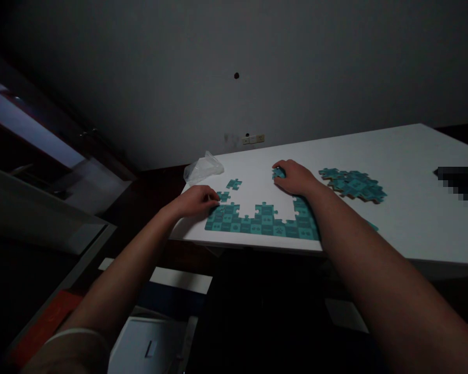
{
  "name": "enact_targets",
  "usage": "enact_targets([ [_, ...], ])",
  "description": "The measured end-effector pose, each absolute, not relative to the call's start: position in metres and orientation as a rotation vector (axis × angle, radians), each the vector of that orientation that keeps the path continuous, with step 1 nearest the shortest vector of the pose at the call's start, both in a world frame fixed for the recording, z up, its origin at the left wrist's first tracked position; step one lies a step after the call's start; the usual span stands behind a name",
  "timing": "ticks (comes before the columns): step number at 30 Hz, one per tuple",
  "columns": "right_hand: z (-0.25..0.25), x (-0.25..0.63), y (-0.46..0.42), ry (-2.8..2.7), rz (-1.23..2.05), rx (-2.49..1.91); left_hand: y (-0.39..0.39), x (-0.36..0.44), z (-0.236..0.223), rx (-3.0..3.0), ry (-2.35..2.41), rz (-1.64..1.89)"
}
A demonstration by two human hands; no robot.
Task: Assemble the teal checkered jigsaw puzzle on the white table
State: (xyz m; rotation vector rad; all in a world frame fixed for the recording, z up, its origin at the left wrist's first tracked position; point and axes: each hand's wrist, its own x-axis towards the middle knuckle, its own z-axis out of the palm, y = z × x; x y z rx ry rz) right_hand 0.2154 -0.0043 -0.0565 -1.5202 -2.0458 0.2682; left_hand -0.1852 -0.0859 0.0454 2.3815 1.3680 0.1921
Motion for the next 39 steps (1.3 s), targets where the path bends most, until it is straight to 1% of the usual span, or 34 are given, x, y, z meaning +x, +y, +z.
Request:
enact_targets([
  [3,-0.055,0.215,-0.006,-2.052,0.278,-1.536,-0.134,-0.178,0.032,2.512,1.444,0.323],
  [6,-0.055,0.215,-0.005,-2.065,0.283,-1.522,-0.179,-0.17,0.006,2.55,1.486,0.333],
  [11,-0.058,0.216,-0.003,-2.068,0.27,-1.513,-0.202,-0.16,-0.023,2.585,1.608,0.276],
  [15,-0.058,0.215,-0.004,-2.077,0.273,-1.524,-0.199,-0.16,-0.024,2.617,1.592,0.233],
  [23,-0.054,0.215,-0.007,-2.083,0.287,-1.526,-0.206,-0.165,-0.021,2.64,1.556,0.274],
  [29,-0.052,0.214,-0.007,-2.094,0.295,-1.521,-0.217,-0.172,-0.014,2.577,1.624,0.455],
  [39,-0.049,0.213,-0.009,-2.109,0.293,-1.506,-0.221,-0.16,-0.021,2.577,1.702,0.374],
])
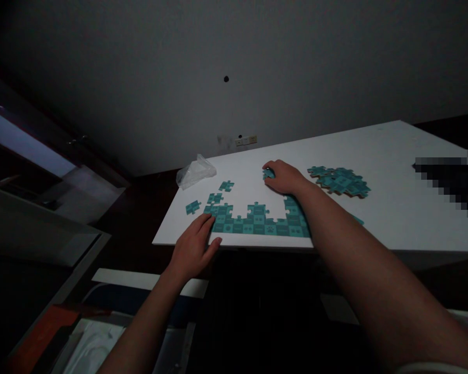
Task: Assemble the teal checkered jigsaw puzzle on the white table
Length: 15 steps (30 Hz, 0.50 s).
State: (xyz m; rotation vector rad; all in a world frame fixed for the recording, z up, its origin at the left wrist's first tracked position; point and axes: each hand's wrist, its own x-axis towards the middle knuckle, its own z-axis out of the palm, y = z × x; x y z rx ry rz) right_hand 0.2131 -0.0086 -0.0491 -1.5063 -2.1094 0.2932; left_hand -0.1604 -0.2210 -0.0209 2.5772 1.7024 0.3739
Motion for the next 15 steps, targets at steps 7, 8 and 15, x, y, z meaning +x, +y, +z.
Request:
enact_targets([
  [7,-0.049,0.213,-0.01,-2.094,0.29,-1.524,-0.222,-0.158,-0.025,2.574,1.71,0.43],
  [8,-0.049,0.212,-0.01,-2.093,0.29,-1.527,-0.222,-0.157,-0.025,2.568,1.714,0.425],
  [15,-0.049,0.212,-0.01,-2.091,0.281,-1.541,-0.205,-0.155,-0.004,2.443,1.762,0.487],
])
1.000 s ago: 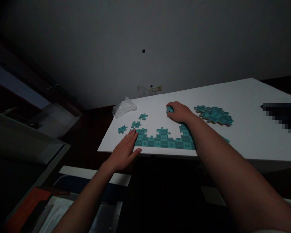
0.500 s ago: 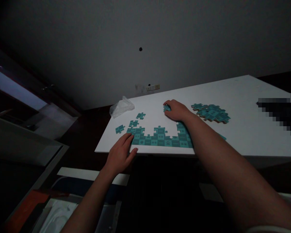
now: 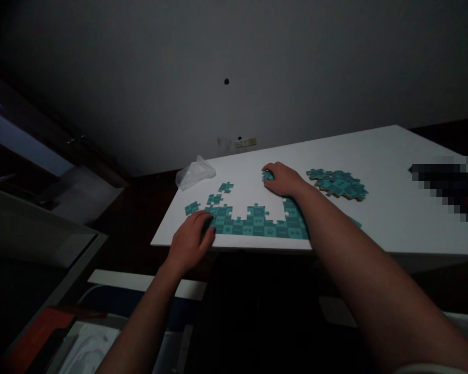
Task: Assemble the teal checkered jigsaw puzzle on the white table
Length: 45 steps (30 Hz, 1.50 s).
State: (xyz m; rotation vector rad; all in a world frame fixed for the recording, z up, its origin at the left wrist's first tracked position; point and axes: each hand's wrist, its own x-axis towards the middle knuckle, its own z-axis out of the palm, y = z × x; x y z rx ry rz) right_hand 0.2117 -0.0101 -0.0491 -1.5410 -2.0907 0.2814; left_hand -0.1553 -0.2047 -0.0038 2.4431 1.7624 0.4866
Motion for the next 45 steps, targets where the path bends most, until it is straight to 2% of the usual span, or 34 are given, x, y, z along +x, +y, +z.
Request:
enact_targets([
  [3,-0.05,0.212,-0.01,-2.086,0.273,-1.532,-0.177,-0.161,0.014,2.419,1.694,0.531],
  [8,-0.048,0.214,-0.012,-2.107,0.288,-1.509,-0.127,-0.172,0.038,2.371,1.434,0.228],
  [18,-0.047,0.215,-0.011,-2.142,0.282,-1.495,-0.095,-0.163,0.058,2.392,1.43,-0.125],
  [45,-0.054,0.215,-0.005,-2.135,0.25,-1.476,-0.102,-0.144,0.039,2.595,1.495,-0.225],
])
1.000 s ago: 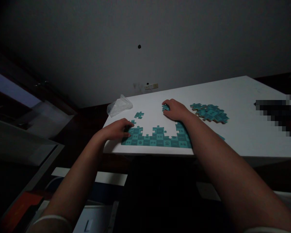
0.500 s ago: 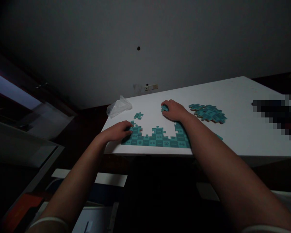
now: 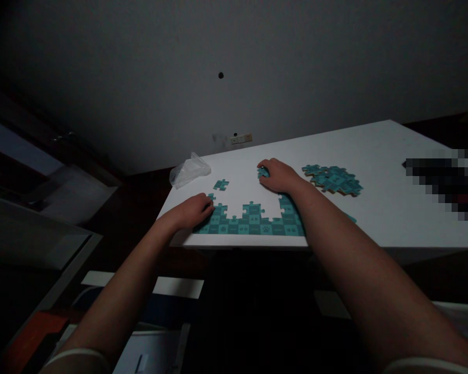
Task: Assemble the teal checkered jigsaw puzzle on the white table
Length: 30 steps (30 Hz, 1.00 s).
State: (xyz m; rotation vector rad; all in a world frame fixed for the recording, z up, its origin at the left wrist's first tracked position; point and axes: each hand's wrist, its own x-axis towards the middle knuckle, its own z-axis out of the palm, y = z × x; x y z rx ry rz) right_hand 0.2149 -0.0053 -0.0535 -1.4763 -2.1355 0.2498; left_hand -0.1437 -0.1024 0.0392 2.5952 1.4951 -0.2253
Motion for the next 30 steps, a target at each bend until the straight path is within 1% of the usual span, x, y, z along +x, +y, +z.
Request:
enact_targets([
  [3,-0.053,0.215,-0.006,-2.135,0.262,-1.487,-0.103,-0.145,0.038,2.606,1.469,-0.204],
  [8,-0.051,0.215,-0.006,-2.12,0.297,-1.482,-0.111,-0.151,0.037,2.558,1.438,-0.047],
  [12,-0.05,0.214,-0.007,-2.133,0.296,-1.478,-0.106,-0.169,0.044,2.487,1.457,0.169],
  [16,-0.049,0.214,-0.008,-2.145,0.292,-1.48,-0.076,-0.192,0.045,2.395,1.599,0.37],
  [18,-0.048,0.213,-0.009,-2.136,0.288,-1.49,-0.057,-0.199,0.04,2.347,1.728,0.341],
  [21,-0.045,0.211,-0.012,-2.127,0.286,-1.51,-0.037,-0.202,0.031,2.362,1.812,0.199],
  [26,-0.04,0.209,-0.016,-2.154,0.281,-1.527,-0.025,-0.184,0.033,2.552,1.802,0.134],
  [30,-0.039,0.208,-0.016,-2.128,0.278,-1.543,-0.011,-0.153,0.037,2.668,1.643,0.069],
])
